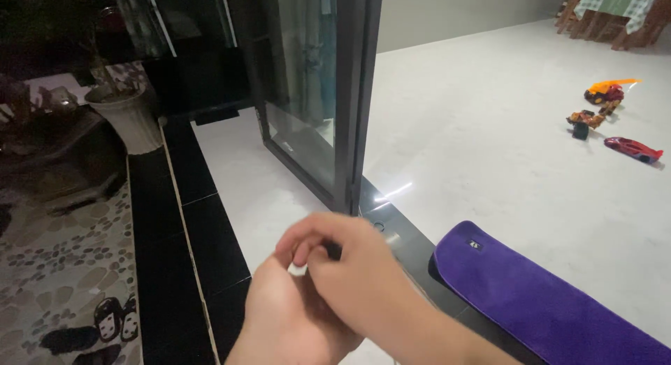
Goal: The recorder is repairing a vacuum cleaner part using a screwdriver.
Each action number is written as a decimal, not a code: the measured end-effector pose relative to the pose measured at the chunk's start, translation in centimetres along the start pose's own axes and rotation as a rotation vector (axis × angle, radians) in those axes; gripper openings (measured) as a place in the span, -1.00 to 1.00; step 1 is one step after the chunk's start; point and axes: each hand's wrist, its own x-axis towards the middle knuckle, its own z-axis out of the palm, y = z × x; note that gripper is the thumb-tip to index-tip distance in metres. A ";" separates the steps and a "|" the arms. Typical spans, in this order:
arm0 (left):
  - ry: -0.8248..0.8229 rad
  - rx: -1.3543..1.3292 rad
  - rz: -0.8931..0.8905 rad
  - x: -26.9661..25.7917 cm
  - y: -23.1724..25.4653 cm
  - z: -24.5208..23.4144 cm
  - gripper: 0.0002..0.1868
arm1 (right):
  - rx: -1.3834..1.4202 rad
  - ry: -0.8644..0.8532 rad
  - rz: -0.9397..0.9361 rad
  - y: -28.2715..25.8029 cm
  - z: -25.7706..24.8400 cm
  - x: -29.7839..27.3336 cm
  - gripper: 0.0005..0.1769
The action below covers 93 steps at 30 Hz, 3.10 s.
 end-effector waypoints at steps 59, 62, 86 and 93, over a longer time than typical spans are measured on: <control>-0.092 0.153 0.067 5.1 0.2 -2.6 -0.47 | -0.611 0.146 -0.167 7.1 0.8 0.7 -0.49; 0.050 0.242 0.087 6.4 0.0 -3.6 -0.53 | -0.664 -0.042 -0.146 9.0 0.7 0.4 -0.42; -0.410 0.229 -0.055 4.3 4.9 -2.1 -0.22 | -0.236 0.365 -0.209 2.5 0.8 3.9 -0.79; -0.338 0.207 -0.111 7.1 7.3 -1.2 -0.34 | -0.395 0.301 -0.445 5.2 2.9 7.6 -0.85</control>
